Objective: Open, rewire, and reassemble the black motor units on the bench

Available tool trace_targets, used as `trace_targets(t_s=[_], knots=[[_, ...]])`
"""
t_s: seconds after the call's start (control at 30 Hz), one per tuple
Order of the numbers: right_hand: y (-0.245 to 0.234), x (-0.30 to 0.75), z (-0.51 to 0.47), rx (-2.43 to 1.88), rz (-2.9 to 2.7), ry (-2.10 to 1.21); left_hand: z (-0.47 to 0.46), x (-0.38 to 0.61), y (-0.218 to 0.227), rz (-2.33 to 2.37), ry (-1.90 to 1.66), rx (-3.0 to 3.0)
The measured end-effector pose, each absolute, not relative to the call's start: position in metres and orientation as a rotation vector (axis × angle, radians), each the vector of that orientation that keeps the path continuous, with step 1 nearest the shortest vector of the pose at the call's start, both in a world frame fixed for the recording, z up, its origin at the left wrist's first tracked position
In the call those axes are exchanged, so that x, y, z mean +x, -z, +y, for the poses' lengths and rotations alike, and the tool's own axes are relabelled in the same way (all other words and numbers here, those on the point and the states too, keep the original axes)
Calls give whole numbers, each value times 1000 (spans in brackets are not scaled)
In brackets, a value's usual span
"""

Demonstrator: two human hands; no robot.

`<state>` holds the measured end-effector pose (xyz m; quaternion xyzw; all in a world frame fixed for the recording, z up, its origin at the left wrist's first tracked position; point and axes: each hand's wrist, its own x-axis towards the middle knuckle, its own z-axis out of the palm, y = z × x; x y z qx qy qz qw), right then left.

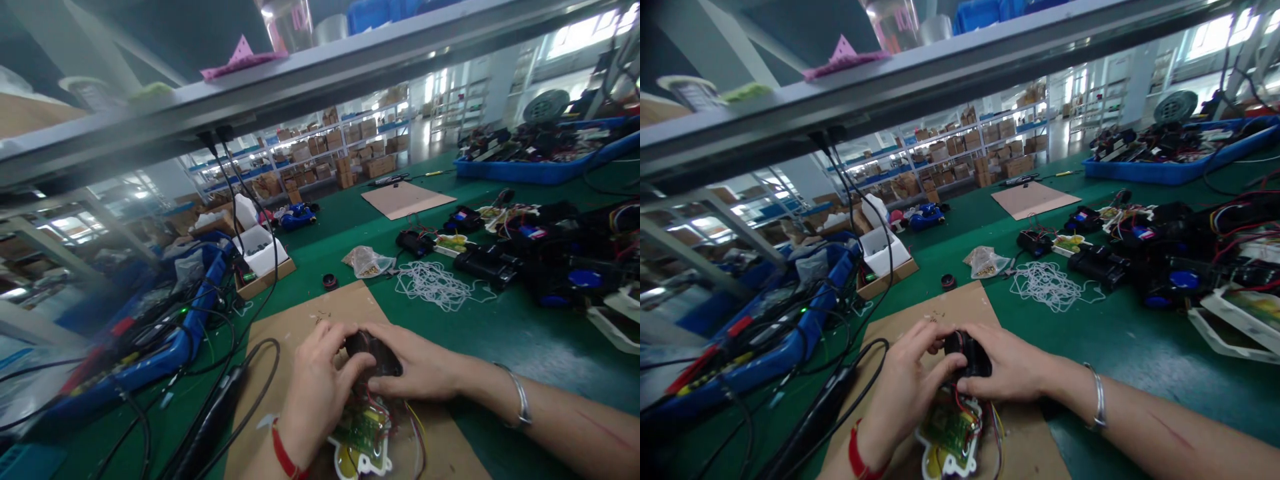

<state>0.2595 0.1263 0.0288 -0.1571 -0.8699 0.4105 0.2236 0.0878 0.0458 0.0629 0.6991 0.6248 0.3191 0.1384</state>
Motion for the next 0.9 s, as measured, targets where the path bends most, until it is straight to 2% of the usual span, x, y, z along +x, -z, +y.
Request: trace_targets(t_s=[0.37, 0.9], knots=[[-26, 248, 101, -619, -2382, -900, 32, 91, -65, 1913, -870, 1849], [-23, 246, 92, -752, -2370, -820, 37, 84, -56, 1821, -918, 1742]])
